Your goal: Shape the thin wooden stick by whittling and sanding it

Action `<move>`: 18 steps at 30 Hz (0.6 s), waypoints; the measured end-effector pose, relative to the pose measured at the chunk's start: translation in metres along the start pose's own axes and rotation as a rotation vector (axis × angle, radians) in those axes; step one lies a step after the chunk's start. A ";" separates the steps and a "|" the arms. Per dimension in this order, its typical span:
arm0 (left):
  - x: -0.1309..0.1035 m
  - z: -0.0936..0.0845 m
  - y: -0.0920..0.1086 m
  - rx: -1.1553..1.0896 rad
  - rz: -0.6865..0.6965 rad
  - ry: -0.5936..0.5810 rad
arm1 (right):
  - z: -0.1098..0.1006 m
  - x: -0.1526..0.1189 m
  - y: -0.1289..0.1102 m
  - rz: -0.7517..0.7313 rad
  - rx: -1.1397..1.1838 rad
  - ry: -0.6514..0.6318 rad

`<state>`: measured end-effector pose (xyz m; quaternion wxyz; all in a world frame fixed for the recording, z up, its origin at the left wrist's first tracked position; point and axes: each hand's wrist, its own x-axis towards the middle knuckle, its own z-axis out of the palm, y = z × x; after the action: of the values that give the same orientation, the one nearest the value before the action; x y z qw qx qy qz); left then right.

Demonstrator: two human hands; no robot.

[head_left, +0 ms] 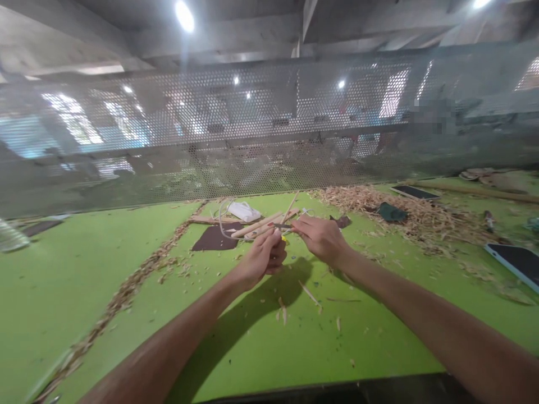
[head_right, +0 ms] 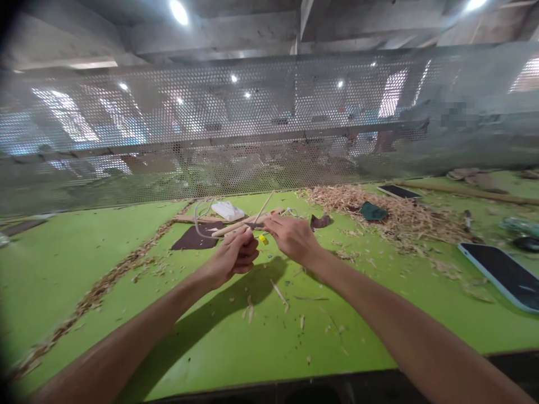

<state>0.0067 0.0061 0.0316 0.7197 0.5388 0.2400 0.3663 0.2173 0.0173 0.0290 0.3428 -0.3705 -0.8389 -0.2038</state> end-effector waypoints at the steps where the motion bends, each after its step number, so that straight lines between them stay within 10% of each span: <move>1: 0.000 -0.001 -0.001 0.006 -0.002 0.000 | 0.000 0.000 0.002 0.005 -0.007 -0.001; 8: -0.001 -0.001 -0.006 0.057 -0.054 -0.044 | -0.006 -0.003 0.029 0.162 -0.006 0.030; 18: 0.000 -0.002 -0.007 0.010 -0.052 -0.046 | 0.003 -0.002 0.000 0.048 0.050 -0.050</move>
<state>0.0072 0.0062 0.0239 0.7317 0.5441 0.2391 0.3338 0.2173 0.0178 0.0255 0.3357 -0.3866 -0.8429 -0.1652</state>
